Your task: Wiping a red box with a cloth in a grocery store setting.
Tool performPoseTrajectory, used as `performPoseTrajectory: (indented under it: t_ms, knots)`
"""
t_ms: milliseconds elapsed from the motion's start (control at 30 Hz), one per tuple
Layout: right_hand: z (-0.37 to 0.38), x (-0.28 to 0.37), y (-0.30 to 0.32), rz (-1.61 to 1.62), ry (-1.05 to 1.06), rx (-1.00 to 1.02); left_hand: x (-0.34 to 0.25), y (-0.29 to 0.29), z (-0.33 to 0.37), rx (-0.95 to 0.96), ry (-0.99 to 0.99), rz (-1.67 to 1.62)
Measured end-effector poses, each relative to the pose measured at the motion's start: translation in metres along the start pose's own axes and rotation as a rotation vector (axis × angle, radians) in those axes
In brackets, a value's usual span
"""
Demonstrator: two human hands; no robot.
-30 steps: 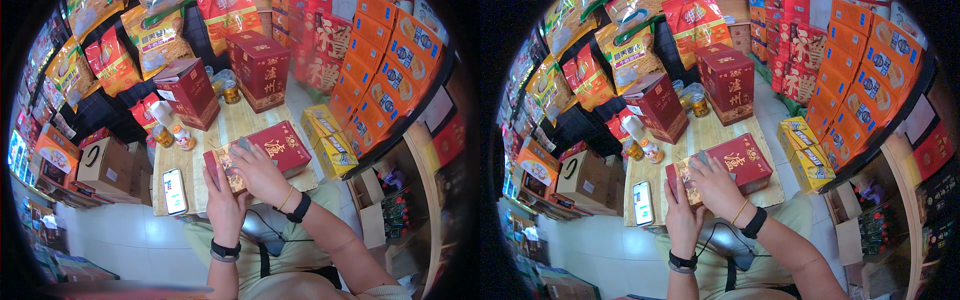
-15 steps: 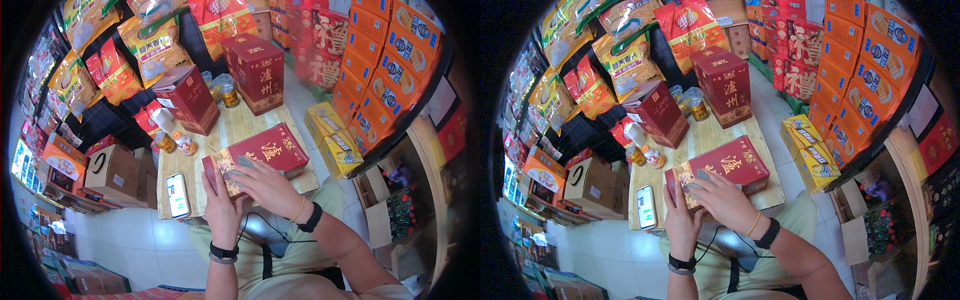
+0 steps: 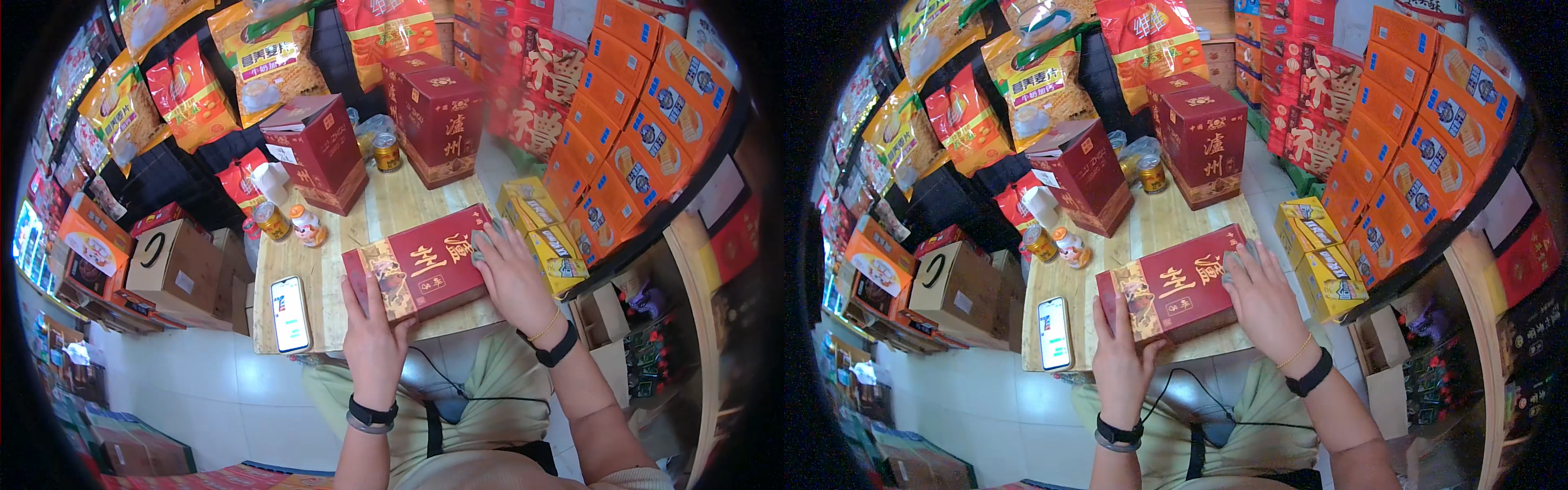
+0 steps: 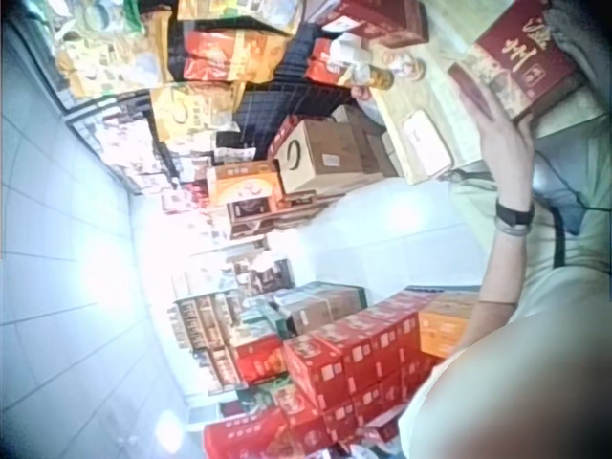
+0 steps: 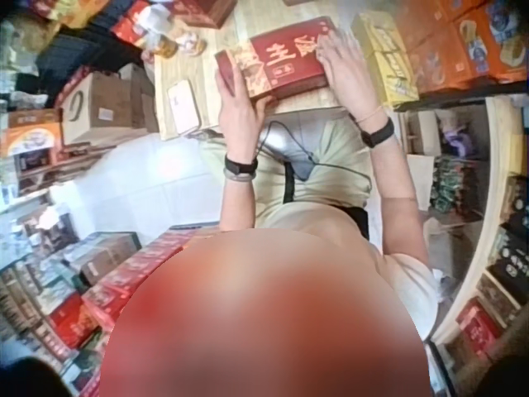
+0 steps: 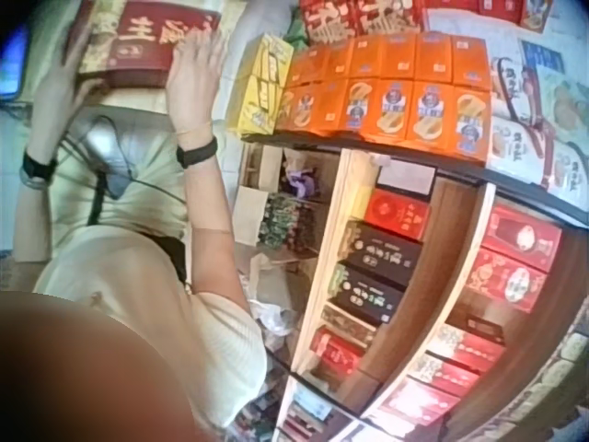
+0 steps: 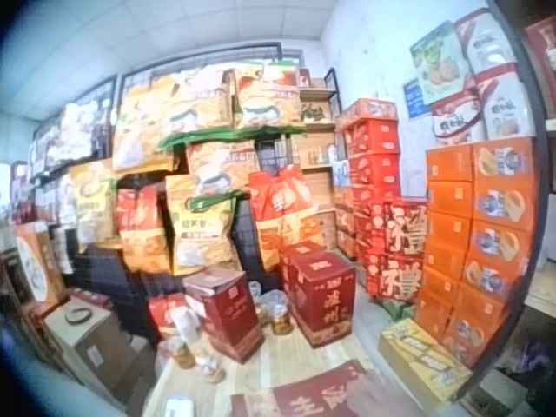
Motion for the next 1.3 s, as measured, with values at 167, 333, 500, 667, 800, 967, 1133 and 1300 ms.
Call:
performPoseTrajectory:
  t_ms: [167, 333, 500, 667, 800, 967, 1133, 1300]
  knots:
    - [0.025, 0.000, -0.017, -0.018, -0.034, -0.027, -0.004, 0.002, 0.003, 0.025, -0.001, -0.038]
    - [0.052, 0.019, -0.042, 0.063, -0.008, -0.052, -0.003, 0.000, 0.003, 0.020, -0.003, -0.011]
    - [0.066, 0.060, -0.060, 0.132, 0.136, -0.073, 0.000, -0.002, 0.002, 0.031, 0.013, 0.018]
    - [0.056, 0.089, -0.061, 0.263, 0.281, 0.044, -0.006, 0.001, 0.002, 0.058, 0.029, 0.028]
    - [0.038, 0.083, -0.046, 0.330, 0.342, 0.080, -0.006, -0.001, 0.001, 0.042, 0.014, 0.064]
    - [0.018, 0.072, -0.033, 0.380, 0.444, 0.084, -0.003, -0.002, 0.000, -0.002, 0.003, 0.080]
    - [0.009, 0.053, -0.026, 0.357, 0.390, 0.122, -0.007, 0.001, 0.001, 0.034, 0.038, 0.060]
    - [0.005, 0.027, -0.015, 0.299, 0.321, 0.083, -0.007, 0.002, 0.001, 0.025, 0.031, 0.037]
Point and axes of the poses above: each hand's wrist, its own z-axis towards the middle knuckle, its own y-axis out of the back of the hand, x = y × z, the point moved 3 cm from there along z, towards the middle knuckle, and after that the axes turned 7 degrees about x, right-handed, at the moved point
